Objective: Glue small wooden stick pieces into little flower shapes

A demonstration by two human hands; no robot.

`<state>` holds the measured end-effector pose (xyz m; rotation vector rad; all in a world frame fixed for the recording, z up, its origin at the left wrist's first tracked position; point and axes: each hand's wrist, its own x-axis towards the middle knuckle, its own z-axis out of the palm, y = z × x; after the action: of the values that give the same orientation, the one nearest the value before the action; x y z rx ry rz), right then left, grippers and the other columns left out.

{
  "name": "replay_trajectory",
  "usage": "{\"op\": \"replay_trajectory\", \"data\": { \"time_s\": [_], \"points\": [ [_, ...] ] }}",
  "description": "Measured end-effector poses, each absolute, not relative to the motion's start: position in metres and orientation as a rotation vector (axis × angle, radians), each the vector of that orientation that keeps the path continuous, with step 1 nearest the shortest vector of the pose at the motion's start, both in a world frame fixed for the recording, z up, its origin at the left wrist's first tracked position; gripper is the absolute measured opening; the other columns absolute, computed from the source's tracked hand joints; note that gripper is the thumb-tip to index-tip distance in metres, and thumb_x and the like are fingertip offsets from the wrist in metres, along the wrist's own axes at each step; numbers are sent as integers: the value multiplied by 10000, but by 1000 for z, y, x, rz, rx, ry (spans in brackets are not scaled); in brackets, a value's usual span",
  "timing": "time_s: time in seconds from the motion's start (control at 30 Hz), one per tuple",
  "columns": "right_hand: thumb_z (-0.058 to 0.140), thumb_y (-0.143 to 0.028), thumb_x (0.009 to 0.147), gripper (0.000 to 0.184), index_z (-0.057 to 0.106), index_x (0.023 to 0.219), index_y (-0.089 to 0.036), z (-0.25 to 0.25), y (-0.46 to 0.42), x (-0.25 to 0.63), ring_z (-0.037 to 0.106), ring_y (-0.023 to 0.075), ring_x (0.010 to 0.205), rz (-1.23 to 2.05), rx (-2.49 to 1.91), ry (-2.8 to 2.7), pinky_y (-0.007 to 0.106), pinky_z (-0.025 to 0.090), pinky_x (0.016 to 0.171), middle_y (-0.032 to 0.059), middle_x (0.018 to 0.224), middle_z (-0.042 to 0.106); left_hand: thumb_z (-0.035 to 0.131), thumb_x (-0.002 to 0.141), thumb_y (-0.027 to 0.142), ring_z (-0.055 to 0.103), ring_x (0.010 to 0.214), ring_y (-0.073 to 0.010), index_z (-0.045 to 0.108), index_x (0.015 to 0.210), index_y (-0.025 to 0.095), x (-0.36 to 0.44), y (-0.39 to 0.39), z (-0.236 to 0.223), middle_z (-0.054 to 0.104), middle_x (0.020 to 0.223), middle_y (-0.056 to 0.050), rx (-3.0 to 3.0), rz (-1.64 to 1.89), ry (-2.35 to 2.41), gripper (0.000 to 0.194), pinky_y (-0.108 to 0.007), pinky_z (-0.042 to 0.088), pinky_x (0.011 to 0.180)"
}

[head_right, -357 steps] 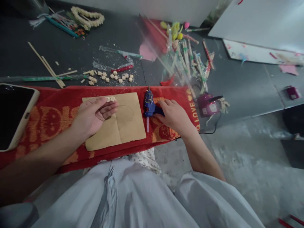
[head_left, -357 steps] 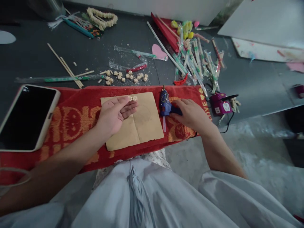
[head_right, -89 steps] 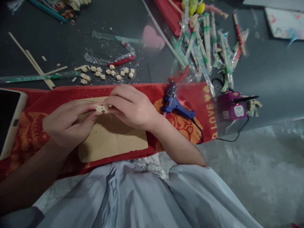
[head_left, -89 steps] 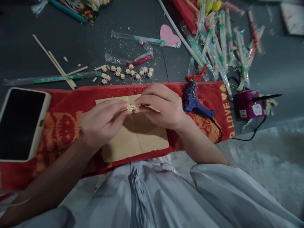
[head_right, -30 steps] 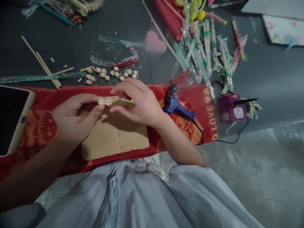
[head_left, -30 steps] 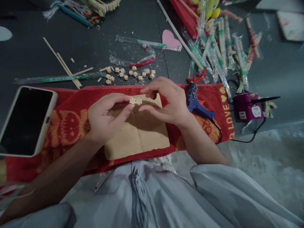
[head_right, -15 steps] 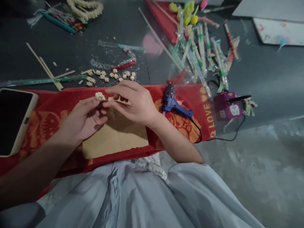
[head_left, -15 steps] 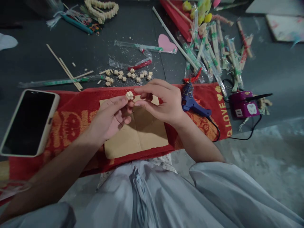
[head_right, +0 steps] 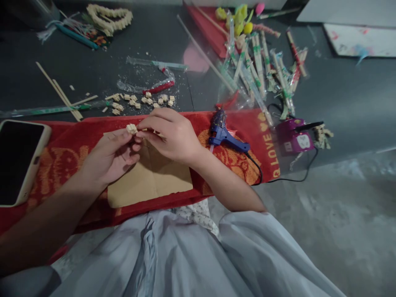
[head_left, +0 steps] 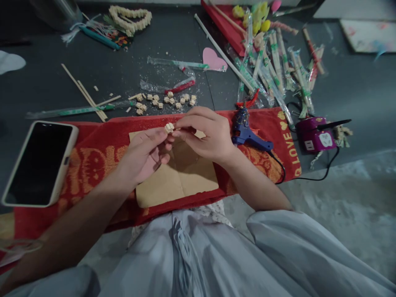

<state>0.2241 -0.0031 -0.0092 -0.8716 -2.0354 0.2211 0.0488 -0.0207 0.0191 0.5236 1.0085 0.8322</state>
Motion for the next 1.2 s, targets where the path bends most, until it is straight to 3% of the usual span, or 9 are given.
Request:
{"op": "replay_trajectory", "data": {
  "time_s": [0.6,0.9,1.03,1.2],
  "points": [
    [506,-245,976,153,614,883,-190,-1,-5,229,621,130,811,224,-818,-2029,295,528,769,16,833,643,715,778,196,500,503,-41,638,685,148,46,-20,16,578,687,-2,574,868,990,130,-97,347,351],
    [509,-429,983,284,637,834,-223,9,0,243,600,131,720,303,-1056,-1790,319,544,743,14,770,645,850,682,356,529,501,-69,684,766,179,40,-16,-1,620,683,0,856,1007,1013,256,-145,400,350],
    [577,-476,944,307,680,848,-204,9,-1,238,616,118,727,462,-935,-1891,294,541,729,9,771,665,830,729,433,552,442,-82,715,843,213,36,-17,-11,632,653,14,1129,1149,1058,274,-174,431,340],
    [589,-398,950,259,710,896,-175,2,-1,232,614,94,728,571,-838,-1911,259,517,719,11,789,684,770,800,443,546,415,-50,711,895,219,33,-22,-9,673,792,4,1358,1136,1092,250,-159,406,319]
  ]
}}
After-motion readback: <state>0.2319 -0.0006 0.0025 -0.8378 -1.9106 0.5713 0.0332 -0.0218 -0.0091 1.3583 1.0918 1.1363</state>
